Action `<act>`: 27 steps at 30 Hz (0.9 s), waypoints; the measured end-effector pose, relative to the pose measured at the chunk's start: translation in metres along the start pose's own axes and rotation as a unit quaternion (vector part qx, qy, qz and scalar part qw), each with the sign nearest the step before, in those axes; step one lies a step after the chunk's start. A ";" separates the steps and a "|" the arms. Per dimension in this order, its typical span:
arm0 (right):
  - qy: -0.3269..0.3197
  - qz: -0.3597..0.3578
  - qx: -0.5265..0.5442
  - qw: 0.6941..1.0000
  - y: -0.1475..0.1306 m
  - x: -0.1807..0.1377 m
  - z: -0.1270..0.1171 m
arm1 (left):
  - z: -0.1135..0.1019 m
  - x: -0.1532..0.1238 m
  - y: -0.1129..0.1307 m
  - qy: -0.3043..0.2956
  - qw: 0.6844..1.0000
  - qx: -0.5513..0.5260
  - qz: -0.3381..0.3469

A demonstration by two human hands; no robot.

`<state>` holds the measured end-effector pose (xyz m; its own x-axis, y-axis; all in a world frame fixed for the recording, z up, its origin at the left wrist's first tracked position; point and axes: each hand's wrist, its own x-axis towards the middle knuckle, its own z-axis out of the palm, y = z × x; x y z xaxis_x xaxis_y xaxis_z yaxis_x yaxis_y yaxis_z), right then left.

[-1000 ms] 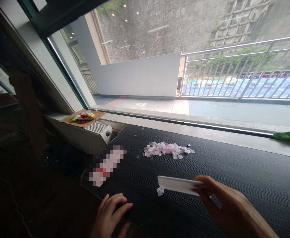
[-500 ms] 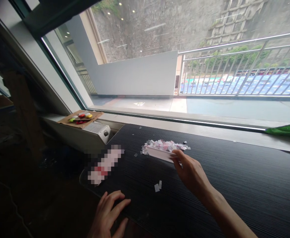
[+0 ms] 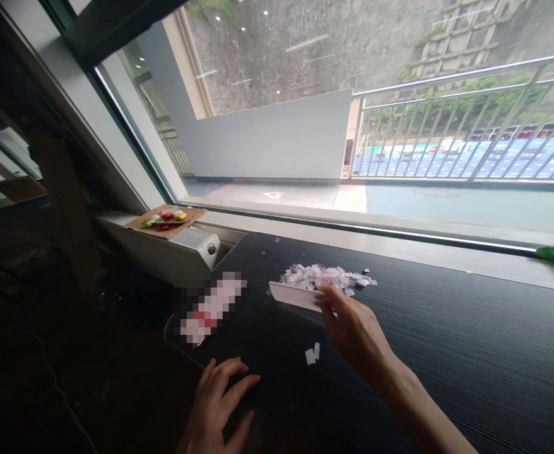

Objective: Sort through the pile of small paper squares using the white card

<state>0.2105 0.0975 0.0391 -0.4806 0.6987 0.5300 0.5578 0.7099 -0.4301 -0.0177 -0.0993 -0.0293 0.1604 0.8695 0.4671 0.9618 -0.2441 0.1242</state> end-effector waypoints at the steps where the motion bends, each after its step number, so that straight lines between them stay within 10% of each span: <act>1: 0.003 0.002 0.000 1.000 -0.001 0.003 0.003 | 0.000 0.000 0.000 0.000 1.000 0.000 -0.002; 8: -0.032 -0.025 0.036 0.999 0.001 0.027 0.021 | -0.001 0.000 -0.001 -0.001 1.000 -0.002 0.003; 27: -0.137 0.141 0.162 0.967 0.043 -0.105 -0.096 | -0.006 -0.002 0.003 -0.018 0.999 -0.016 -0.023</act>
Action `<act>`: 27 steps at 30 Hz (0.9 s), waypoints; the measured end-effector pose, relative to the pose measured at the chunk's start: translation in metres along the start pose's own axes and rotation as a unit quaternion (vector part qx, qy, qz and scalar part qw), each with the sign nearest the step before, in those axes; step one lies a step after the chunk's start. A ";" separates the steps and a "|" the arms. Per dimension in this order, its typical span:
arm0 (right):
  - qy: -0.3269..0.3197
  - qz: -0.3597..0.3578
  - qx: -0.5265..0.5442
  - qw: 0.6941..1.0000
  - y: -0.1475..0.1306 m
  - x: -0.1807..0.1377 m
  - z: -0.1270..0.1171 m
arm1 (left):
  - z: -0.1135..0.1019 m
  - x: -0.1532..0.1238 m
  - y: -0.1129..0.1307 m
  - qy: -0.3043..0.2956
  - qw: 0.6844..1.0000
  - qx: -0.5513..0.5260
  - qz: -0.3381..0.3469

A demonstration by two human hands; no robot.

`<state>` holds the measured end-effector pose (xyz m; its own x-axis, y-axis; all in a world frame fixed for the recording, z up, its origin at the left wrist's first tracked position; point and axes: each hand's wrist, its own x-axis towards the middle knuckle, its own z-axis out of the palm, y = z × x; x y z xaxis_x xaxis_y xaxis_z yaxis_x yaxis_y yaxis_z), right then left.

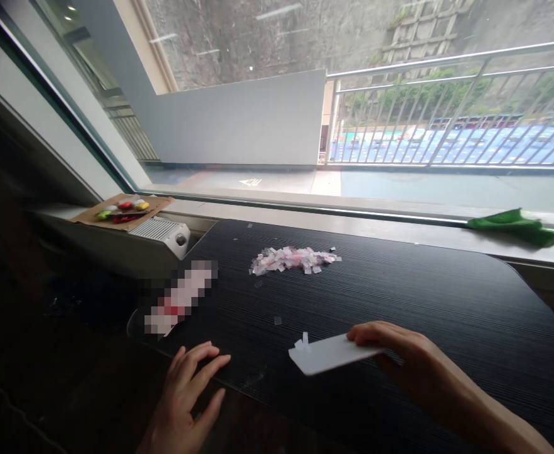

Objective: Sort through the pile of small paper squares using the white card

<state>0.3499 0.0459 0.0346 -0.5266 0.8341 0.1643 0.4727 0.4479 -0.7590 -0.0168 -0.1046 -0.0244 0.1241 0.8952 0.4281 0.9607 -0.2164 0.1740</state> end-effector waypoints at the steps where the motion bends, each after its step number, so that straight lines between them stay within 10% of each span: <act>1: 0.004 0.011 0.006 1.000 0.005 -0.010 -0.005 | 0.001 0.000 0.000 0.003 1.000 -0.002 -0.001; 16: 0.008 0.065 0.048 0.997 -0.013 -0.042 -0.036 | 0.003 0.000 -0.007 0.021 1.000 -0.014 0.009; 27: 0.109 0.238 0.050 0.964 0.015 -0.073 -0.066 | 0.003 0.006 0.005 0.052 0.998 -0.018 -0.021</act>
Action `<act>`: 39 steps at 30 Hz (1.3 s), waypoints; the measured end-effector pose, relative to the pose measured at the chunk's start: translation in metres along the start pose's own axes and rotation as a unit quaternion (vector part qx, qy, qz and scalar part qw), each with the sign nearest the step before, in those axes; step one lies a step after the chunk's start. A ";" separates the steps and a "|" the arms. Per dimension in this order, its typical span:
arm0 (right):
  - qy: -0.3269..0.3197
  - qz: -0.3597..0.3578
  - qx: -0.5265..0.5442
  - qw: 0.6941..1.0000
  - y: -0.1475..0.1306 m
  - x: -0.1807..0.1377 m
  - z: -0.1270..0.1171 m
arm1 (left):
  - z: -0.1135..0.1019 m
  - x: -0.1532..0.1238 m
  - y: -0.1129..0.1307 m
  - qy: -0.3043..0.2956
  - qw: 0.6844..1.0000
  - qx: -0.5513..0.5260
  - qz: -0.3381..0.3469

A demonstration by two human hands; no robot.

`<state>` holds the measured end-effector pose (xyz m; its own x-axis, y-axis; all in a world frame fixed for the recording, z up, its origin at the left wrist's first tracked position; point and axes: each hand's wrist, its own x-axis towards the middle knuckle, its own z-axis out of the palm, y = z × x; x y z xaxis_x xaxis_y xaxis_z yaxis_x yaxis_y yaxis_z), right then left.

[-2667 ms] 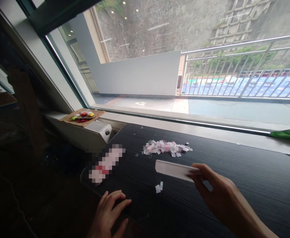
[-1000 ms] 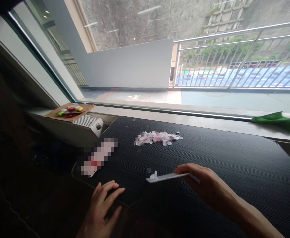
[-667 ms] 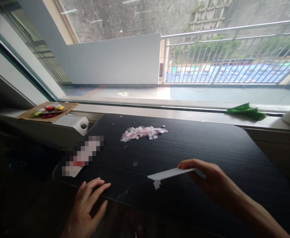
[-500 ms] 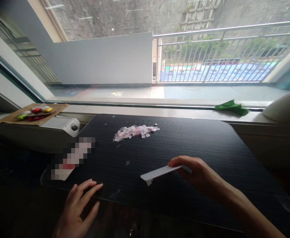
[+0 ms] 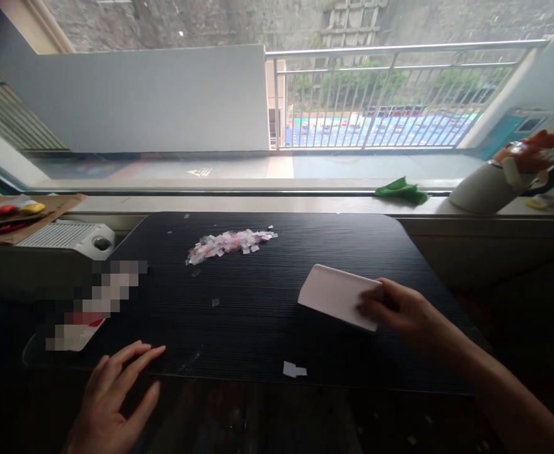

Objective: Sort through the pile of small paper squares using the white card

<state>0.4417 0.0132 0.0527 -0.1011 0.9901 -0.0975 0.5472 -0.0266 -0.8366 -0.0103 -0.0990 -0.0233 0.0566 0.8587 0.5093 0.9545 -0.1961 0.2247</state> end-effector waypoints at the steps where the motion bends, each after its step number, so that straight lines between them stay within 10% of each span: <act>1: -0.009 0.002 0.003 1.000 0.003 0.002 0.002 | 0.000 0.000 0.001 0.001 1.000 -0.001 -0.001; 32: -0.184 0.071 0.010 0.980 -0.014 -0.037 0.014 | 0.001 -0.003 -0.008 -0.013 1.000 0.007 0.018; 39: -0.089 0.028 -0.066 0.993 -0.038 -0.049 0.007 | -0.003 -0.001 -0.005 -0.016 0.999 0.028 0.034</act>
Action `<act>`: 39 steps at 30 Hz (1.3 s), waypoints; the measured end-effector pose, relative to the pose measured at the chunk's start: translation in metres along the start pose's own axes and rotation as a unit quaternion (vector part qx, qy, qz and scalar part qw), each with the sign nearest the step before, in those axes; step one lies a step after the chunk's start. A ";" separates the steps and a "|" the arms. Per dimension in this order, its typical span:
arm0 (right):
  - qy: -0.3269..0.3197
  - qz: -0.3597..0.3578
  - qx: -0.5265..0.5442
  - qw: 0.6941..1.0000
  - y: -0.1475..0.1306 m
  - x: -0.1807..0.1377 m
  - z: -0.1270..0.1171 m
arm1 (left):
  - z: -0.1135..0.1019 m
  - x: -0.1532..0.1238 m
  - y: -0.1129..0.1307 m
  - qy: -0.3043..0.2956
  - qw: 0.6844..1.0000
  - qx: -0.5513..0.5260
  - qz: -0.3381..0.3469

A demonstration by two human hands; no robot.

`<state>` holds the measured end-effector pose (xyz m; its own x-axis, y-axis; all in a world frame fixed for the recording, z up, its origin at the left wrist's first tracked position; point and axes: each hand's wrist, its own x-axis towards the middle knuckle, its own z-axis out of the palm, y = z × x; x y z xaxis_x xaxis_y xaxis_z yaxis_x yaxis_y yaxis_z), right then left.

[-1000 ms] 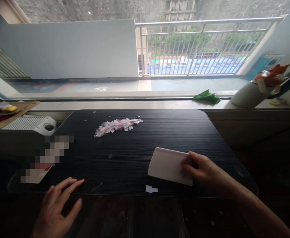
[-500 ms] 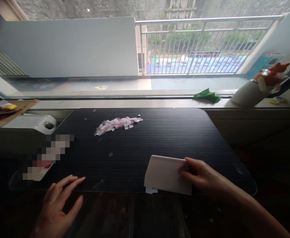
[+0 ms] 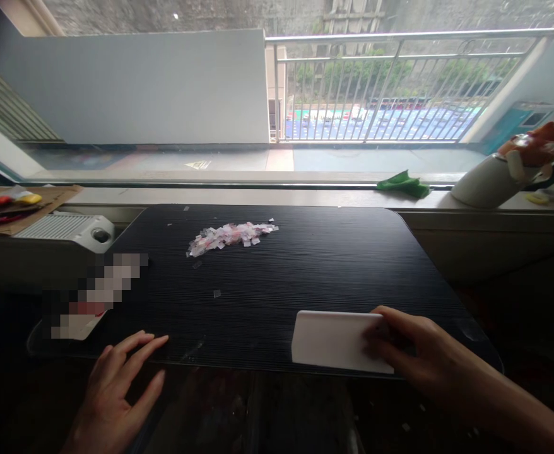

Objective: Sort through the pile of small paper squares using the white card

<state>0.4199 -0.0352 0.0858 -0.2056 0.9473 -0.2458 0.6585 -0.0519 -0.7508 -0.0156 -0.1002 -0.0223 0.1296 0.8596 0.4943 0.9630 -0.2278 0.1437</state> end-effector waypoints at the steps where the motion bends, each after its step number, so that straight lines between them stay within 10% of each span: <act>1: 0.036 -0.013 0.014 0.999 -0.001 0.004 0.004 | -0.001 0.000 0.000 -0.010 1.000 0.010 0.004; 12: 0.233 -0.299 -0.133 0.916 -0.045 0.153 0.074 | -0.003 -0.006 -0.001 -0.051 0.994 0.082 0.043; 22: 0.240 -0.392 -0.182 0.869 -0.032 0.135 0.078 | 0.003 -0.007 -0.001 -0.019 0.999 0.031 0.020; 31: 0.199 -0.378 -0.148 0.892 -0.041 0.119 0.079 | 0.005 -0.003 0.019 0.007 0.999 -0.010 -0.052; 39: 0.173 -0.133 -0.034 0.975 -0.022 0.113 0.073 | 0.001 -0.006 0.006 -0.033 0.999 0.015 -0.002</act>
<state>0.3289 0.0502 0.0298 -0.1270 0.9752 0.1815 0.6638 0.2195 -0.7149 -0.0100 -0.1066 -0.0255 0.1398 0.8894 0.4352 0.9703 -0.2106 0.1187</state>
